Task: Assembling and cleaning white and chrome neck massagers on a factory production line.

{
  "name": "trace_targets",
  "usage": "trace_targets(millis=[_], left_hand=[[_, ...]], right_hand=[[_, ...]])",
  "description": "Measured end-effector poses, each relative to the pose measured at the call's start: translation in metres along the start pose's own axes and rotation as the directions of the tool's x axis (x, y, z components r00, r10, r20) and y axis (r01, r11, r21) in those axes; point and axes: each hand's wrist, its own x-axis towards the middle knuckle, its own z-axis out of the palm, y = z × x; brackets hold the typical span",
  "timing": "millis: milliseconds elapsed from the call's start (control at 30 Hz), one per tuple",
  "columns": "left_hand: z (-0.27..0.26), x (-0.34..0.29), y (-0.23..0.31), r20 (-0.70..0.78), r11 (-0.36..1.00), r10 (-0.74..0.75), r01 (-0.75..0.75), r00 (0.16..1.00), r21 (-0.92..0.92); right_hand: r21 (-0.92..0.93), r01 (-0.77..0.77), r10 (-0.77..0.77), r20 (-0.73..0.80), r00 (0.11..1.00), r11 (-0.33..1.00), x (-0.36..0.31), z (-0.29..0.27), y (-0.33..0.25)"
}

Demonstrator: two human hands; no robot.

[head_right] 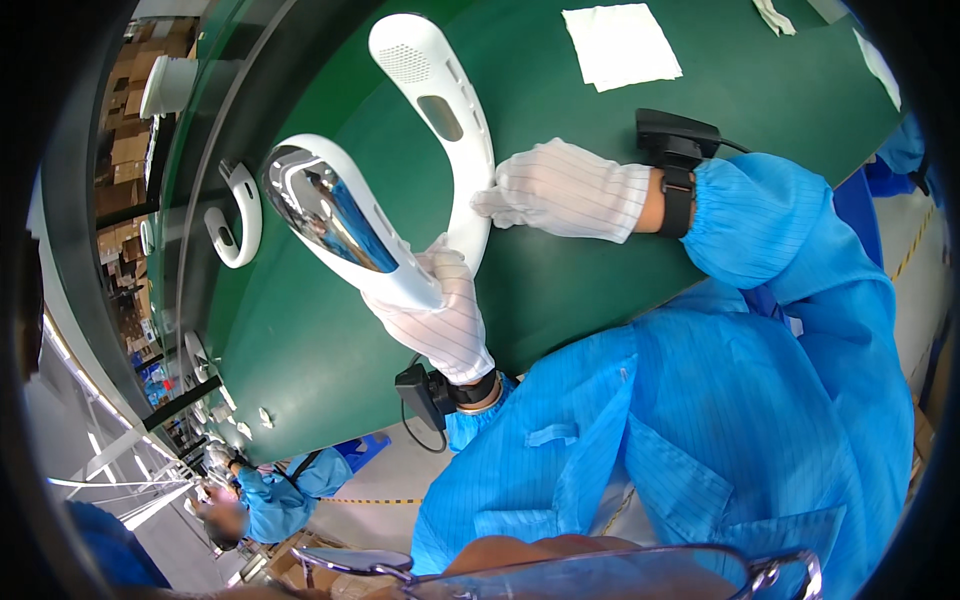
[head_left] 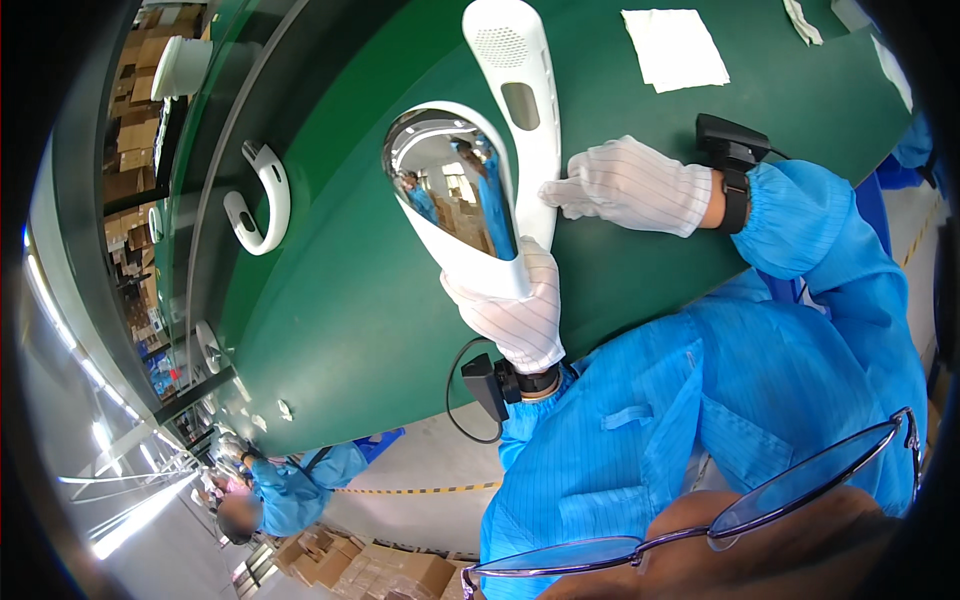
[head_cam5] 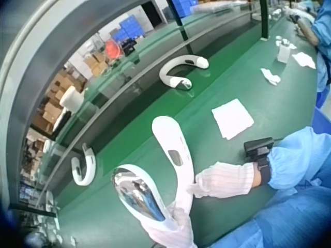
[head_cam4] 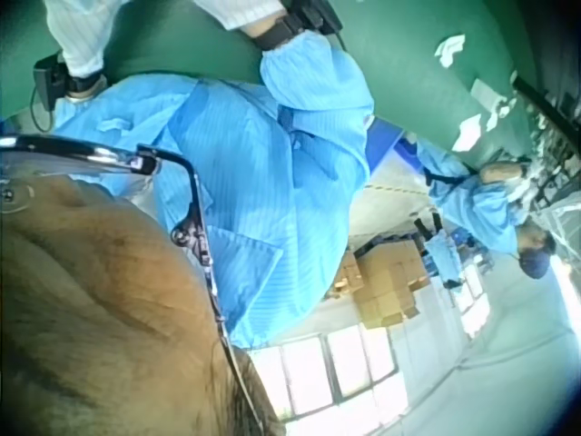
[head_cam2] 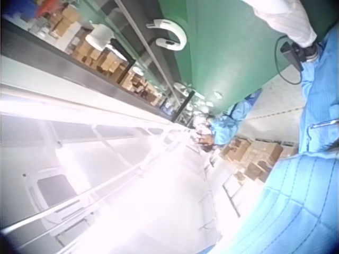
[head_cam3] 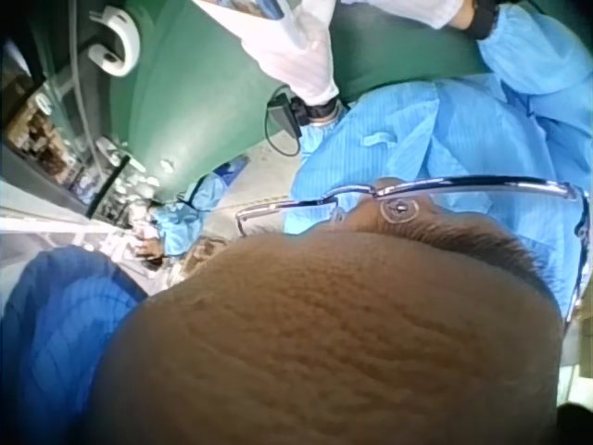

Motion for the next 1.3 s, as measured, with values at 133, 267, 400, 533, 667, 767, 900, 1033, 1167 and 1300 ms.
trace_targets(millis=[133, 267, 400, 533, 667, 767, 900, 1033, 1167, 1300], left_hand=[[-0.003, 0.004, 0.007, 0.008, 1.000, -0.001, 0.001, 1.000, -0.014], [-0.004, 0.004, -0.002, 0.027, 0.997, 0.071, -0.072, 0.997, 0.029], [-0.005, 0.006, 0.003, 0.011, 0.998, 0.055, -0.055, 0.998, 0.043], [-0.003, 0.007, -0.003, 0.008, 0.999, 0.034, -0.034, 0.999, 0.008], [-0.004, 0.006, -0.005, 0.077, 0.995, 0.074, -0.079, 0.994, 0.068], [-0.003, 0.006, -0.001, 0.045, 0.987, 0.139, -0.142, 0.989, 0.074], [0.001, 0.003, -0.011, 0.079, 0.992, 0.074, -0.082, 0.994, 0.094], [-0.001, 0.007, -0.003, 0.057, 0.999, -0.036, 0.037, 0.998, -0.021], [-0.003, 0.012, -0.003, 0.049, 1.000, 0.012, -0.011, 0.999, -0.009], [0.000, 0.009, -0.005, 0.049, 0.997, -0.063, 0.064, 0.997, -0.038]], right_hand=[[0.216, -0.107, 0.106, 0.014, 0.994, 0.971, 0.002, 0.006, 0.002], [-0.060, -0.083, 0.090, 0.120, 0.989, 0.995, 0.031, -0.005, -0.007], [-0.132, -0.138, 0.153, 0.109, 0.982, 0.982, 0.032, -0.002, -0.012], [-0.056, -0.099, 0.094, -0.074, 0.993, 0.994, 0.006, 0.014, 0.002], [-0.047, -0.092, 0.088, -0.090, 0.992, 0.995, 0.034, 0.010, -0.008], [-0.162, -0.145, 0.144, -0.018, 0.989, 0.976, 0.053, 0.000, -0.029], [-0.090, 0.006, -0.014, -0.090, 0.996, 0.996, 0.031, 0.010, -0.005], [-0.194, -0.023, 0.003, -0.103, 0.995, 0.981, -0.011, 0.007, 0.004], [-0.230, -0.046, 0.046, -0.006, 0.999, 0.972, -0.025, -0.004, 0.016], [0.247, 0.087, -0.051, -0.148, 0.988, 0.965, -0.008, -0.014, 0.021]])
